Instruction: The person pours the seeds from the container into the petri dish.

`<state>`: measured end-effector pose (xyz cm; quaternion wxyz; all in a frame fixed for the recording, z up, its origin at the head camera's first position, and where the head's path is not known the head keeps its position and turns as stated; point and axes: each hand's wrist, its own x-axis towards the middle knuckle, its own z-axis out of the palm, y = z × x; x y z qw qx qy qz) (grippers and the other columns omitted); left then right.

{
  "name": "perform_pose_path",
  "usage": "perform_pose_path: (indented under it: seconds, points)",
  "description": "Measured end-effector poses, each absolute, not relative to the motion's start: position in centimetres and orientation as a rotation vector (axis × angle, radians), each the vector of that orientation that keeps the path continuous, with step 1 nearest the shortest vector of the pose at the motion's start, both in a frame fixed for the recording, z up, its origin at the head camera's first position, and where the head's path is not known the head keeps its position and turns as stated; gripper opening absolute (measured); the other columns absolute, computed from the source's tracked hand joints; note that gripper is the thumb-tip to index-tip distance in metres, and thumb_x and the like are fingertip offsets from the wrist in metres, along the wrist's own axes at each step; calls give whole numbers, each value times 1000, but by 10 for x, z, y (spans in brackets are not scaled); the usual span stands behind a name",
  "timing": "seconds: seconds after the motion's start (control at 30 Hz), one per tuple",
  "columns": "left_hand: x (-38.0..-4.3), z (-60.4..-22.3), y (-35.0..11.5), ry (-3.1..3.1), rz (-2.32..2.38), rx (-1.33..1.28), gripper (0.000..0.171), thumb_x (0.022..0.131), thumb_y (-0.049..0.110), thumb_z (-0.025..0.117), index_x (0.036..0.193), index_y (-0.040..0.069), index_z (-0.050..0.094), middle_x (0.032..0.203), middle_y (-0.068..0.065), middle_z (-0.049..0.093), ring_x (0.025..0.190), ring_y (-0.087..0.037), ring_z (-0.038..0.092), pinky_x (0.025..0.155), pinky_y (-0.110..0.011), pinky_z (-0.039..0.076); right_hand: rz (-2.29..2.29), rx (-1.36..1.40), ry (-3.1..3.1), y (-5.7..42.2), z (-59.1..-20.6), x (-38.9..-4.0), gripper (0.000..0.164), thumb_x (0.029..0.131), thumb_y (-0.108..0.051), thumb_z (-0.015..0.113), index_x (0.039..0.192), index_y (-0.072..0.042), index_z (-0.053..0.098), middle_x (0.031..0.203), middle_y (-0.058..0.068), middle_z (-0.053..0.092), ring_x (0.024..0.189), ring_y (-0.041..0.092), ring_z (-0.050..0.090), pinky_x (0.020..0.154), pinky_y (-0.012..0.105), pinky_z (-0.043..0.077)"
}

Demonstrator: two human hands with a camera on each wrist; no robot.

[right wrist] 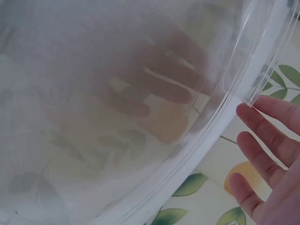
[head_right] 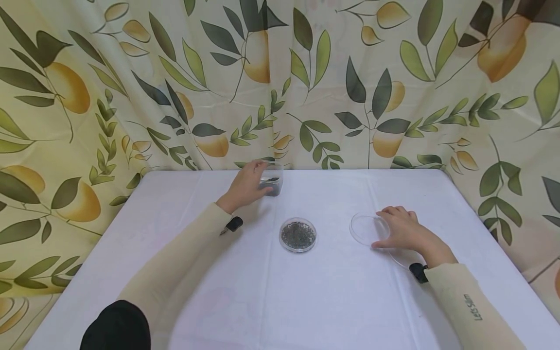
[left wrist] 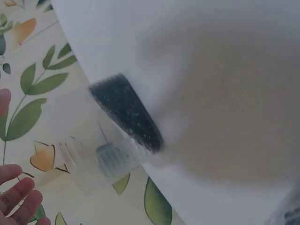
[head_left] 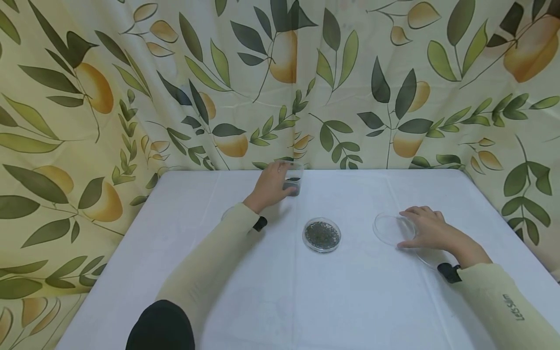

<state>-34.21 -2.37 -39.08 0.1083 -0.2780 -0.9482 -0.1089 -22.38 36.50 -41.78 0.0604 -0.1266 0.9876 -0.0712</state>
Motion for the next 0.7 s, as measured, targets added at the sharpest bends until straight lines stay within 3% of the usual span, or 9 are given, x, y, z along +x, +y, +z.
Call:
perform_pose_path:
  seconds: [0.33, 0.7]
  points:
    - [-355, -392, -30, -2802, -117, -859, 72, 89, 42, 61, 142, 0, 35, 140, -18, 43, 131, -31, 40, 111, -41, 33, -103, -452, 2996, 367, -417, -226, 94, 60, -60, 78, 123, 6, 54, 122, 30, 52, 113, 47, 43, 90, 62, 32]
    - [-364, -387, -31, -2889, -40, -894, 76, 88, 45, 61, 144, 3, 31, 142, -15, 40, 133, -29, 37, 114, -40, 30, -20, -600, 3036, 371, -413, -227, 87, 59, -60, 78, 114, 5, 60, 112, 23, 58, 106, 43, 50, 78, 57, 39]
